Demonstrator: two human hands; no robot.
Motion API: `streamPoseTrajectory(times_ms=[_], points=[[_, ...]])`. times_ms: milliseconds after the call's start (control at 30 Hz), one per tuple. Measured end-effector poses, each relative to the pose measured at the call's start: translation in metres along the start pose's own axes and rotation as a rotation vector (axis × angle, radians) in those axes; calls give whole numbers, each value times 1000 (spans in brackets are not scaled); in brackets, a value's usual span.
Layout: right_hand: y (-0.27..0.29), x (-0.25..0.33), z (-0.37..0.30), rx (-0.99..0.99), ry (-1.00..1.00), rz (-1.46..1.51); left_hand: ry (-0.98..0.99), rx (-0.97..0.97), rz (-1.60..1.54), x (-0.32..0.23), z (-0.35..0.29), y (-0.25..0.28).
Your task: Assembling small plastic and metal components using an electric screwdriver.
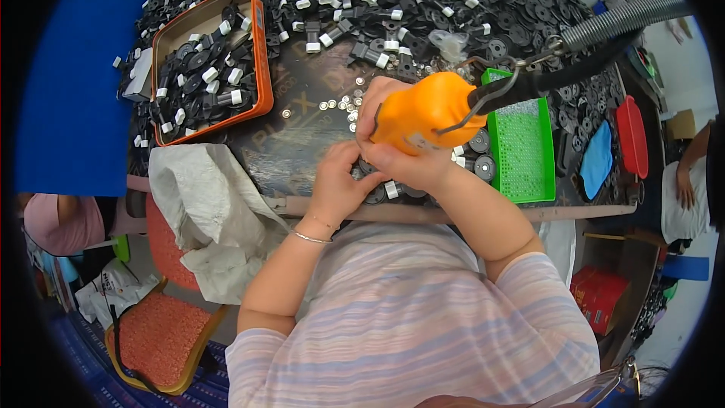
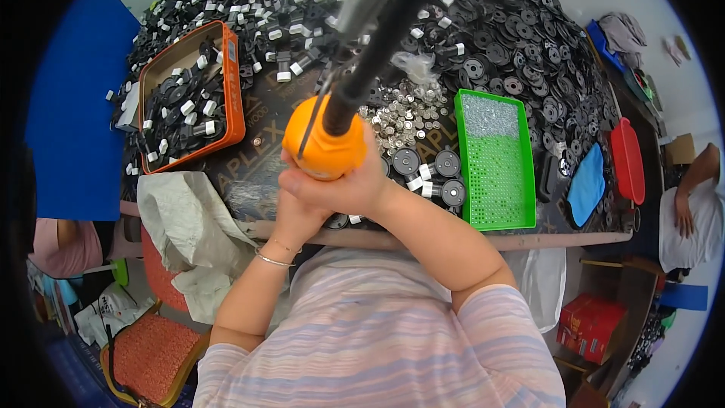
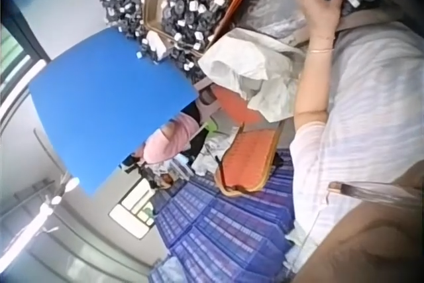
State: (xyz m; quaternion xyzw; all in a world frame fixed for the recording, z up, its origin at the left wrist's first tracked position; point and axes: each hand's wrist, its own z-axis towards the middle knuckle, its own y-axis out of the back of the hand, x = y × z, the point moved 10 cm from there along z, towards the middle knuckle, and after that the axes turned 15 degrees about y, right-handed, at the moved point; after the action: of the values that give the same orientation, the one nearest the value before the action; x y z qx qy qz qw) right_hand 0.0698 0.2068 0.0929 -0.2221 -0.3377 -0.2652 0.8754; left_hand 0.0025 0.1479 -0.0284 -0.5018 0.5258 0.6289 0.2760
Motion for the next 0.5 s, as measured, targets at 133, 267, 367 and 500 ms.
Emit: streamPoseTrajectory(times_ms=[133,267,367,500], points=[[-3,-1,0,5,-14,-3,-21,2,-34,-5,-1,1],[0,1,3,18,-30,63,-53,9,-11,-10,-5,-2],[15,21,12,41,94,71,0,-7,72,-7,-2,-3],[71,96,11,-44,241,33,-6,-52,131,-2,-6,1]])
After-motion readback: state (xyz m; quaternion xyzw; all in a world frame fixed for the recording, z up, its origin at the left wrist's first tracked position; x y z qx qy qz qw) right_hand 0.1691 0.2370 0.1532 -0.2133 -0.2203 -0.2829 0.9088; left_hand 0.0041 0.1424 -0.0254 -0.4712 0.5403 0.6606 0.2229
